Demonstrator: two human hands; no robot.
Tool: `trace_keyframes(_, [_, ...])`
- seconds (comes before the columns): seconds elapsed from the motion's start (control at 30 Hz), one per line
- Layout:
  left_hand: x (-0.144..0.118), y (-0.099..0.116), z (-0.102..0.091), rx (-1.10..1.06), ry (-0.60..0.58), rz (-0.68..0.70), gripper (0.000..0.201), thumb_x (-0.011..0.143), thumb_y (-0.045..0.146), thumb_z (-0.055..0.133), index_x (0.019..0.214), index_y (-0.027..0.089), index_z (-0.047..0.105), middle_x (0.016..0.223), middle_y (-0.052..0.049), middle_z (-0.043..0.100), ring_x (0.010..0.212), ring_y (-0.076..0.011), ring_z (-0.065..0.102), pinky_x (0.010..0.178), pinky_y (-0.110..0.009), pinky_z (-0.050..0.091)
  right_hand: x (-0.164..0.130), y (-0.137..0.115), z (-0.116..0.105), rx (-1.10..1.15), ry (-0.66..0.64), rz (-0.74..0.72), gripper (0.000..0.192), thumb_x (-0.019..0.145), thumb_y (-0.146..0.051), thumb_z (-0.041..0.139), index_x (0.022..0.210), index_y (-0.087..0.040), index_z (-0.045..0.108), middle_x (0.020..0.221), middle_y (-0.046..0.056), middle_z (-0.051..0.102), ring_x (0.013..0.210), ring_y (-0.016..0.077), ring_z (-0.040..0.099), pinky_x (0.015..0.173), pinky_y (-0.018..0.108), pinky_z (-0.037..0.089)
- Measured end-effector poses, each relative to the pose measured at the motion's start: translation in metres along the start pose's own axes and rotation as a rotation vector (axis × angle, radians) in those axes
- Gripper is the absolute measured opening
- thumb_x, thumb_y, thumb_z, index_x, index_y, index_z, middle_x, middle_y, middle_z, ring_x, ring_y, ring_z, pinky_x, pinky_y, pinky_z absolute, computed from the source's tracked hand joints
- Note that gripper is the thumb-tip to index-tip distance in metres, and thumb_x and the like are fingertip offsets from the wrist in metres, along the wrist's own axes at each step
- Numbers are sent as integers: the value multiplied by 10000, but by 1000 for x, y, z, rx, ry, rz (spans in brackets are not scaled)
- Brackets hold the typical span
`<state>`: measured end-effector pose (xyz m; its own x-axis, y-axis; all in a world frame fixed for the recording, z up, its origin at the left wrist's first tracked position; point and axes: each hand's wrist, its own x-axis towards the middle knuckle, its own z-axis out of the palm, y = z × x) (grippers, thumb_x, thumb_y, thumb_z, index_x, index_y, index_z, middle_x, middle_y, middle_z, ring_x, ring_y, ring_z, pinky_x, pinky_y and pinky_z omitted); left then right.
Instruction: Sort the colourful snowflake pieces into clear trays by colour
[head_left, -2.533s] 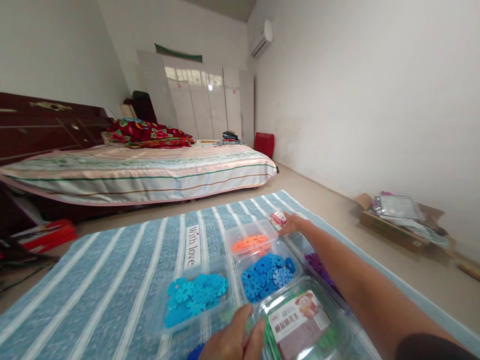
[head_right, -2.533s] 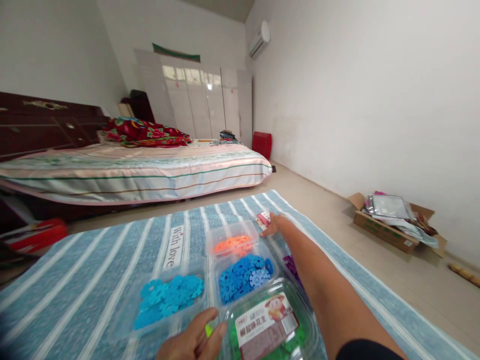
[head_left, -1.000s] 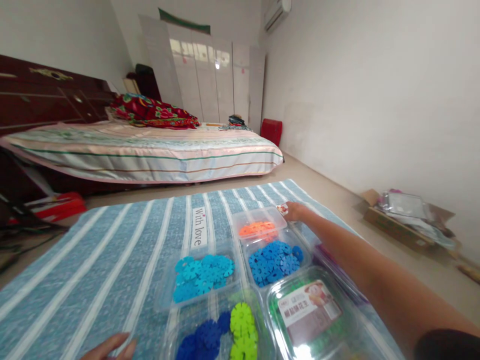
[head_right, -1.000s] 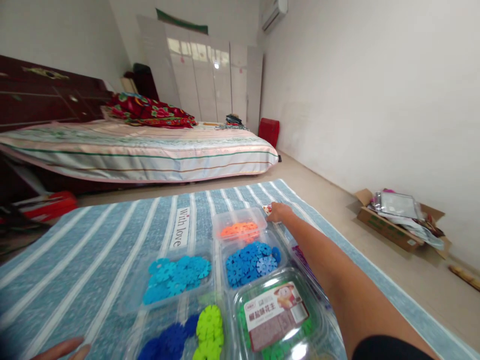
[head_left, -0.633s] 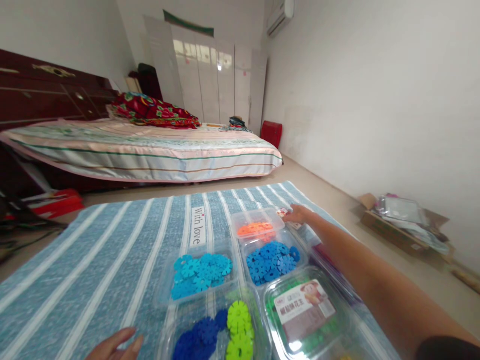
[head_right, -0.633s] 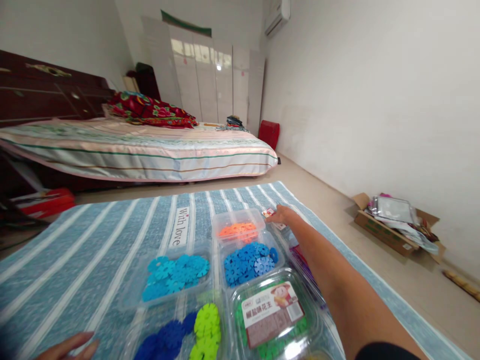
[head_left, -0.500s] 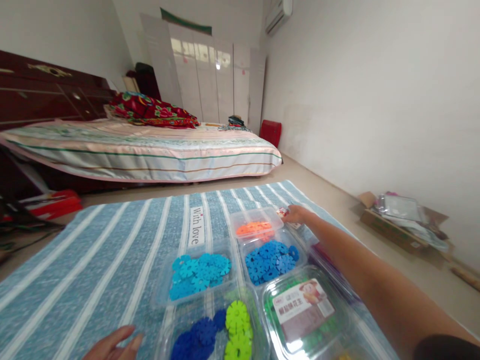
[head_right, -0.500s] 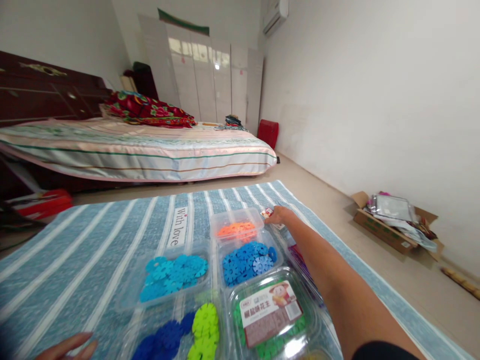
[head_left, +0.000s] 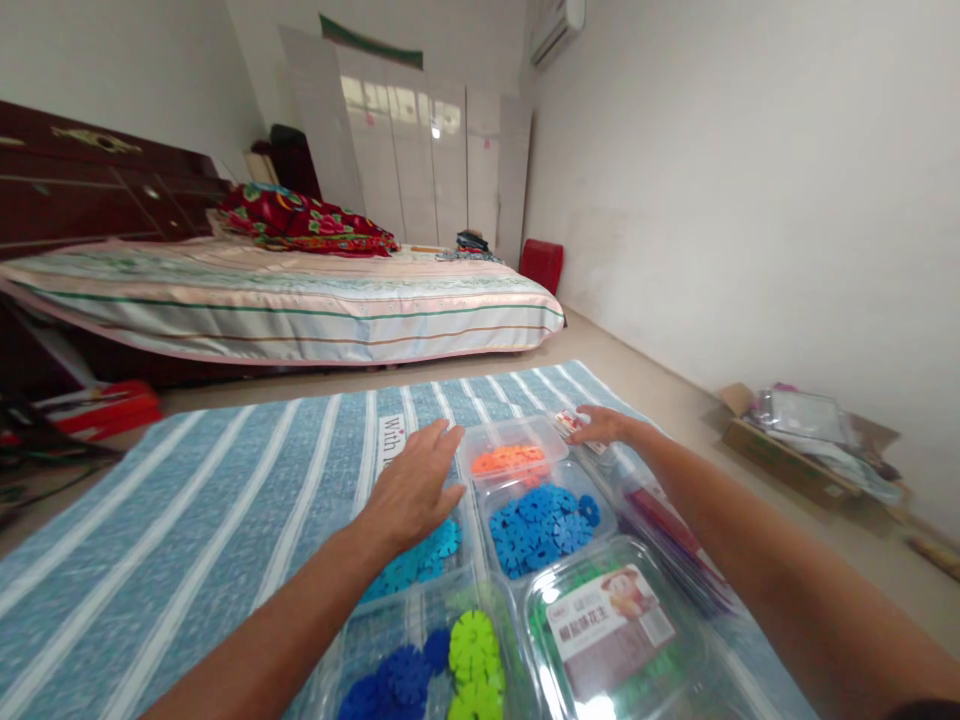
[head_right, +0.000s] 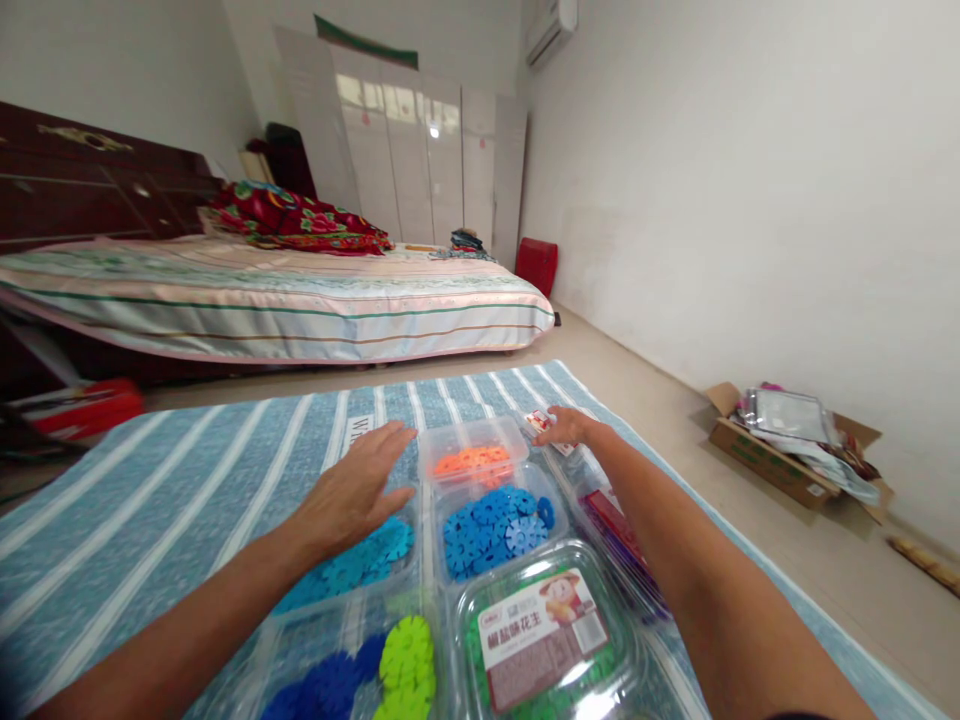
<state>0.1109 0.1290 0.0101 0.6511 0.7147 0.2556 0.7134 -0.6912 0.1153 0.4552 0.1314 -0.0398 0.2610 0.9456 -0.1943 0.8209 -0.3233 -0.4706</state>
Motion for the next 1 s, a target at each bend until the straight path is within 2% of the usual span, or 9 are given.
trace_keyframes(0.13, [27,0,14,-5,-225,38,761,658,172,634,1370,100,374,1483,-232,285,1370,-358,267,1083,-480,306,-14,10,-23,122,-20,-36,844,705,-472,730,1399,-177,352,1236,130,572,1129,284,550,979,429,429])
trace_keyframes(0.23, [35,0,16,-27,-299,30,793,657,177,640,1389,88,347,1494,-248,243,1378,-367,237,1084,-473,301,-28,13,-39,212,-20,-107,1000,659,-531,725,1454,-157,247,1283,161,540,1186,305,511,1017,427,391])
trace_keyframes(0.43, [41,-3,29,-55,-346,35,796,681,265,639,1395,96,330,1492,-234,260,1381,-352,237,1095,-458,281,-70,-7,-50,304,-114,-352,1006,617,-520,740,1448,-210,265,1371,129,470,1261,288,435,996,419,412])
trace_keyframes(0.57, [41,-2,41,-17,-309,70,679,715,271,608,1339,102,401,1443,-219,361,1355,-346,304,1068,-456,322,-108,-36,-42,85,-167,-568,1012,590,-516,768,1441,-242,293,1472,112,343,1288,309,394,1019,453,381])
trace_keyframes(0.7, [41,0,50,33,-230,91,613,733,274,595,1295,91,435,1371,-212,443,1312,-340,371,1045,-440,351,-135,-63,-31,-141,-213,-679,1040,570,-526,777,1442,-221,300,1427,122,408,1254,321,430,1057,475,323])
trace_keyframes(0.83, [41,-2,58,38,-207,94,535,784,282,551,1284,128,436,1370,-187,444,1310,-315,370,1039,-433,351,-141,-78,-23,-249,-252,-694,1019,581,-518,764,1441,-241,293,1419,124,410,1243,329,435,1027,479,346])
trace_keyframes(1.0, [47,-2,60,31,-197,75,522,797,325,570,1276,169,431,1390,-166,430,1319,-307,354,1035,-433,347,-134,-90,-16,-332,-316,-734,1030,563,-510,774,1435,-234,300,1373,129,441,1213,326,451,983,449,386])
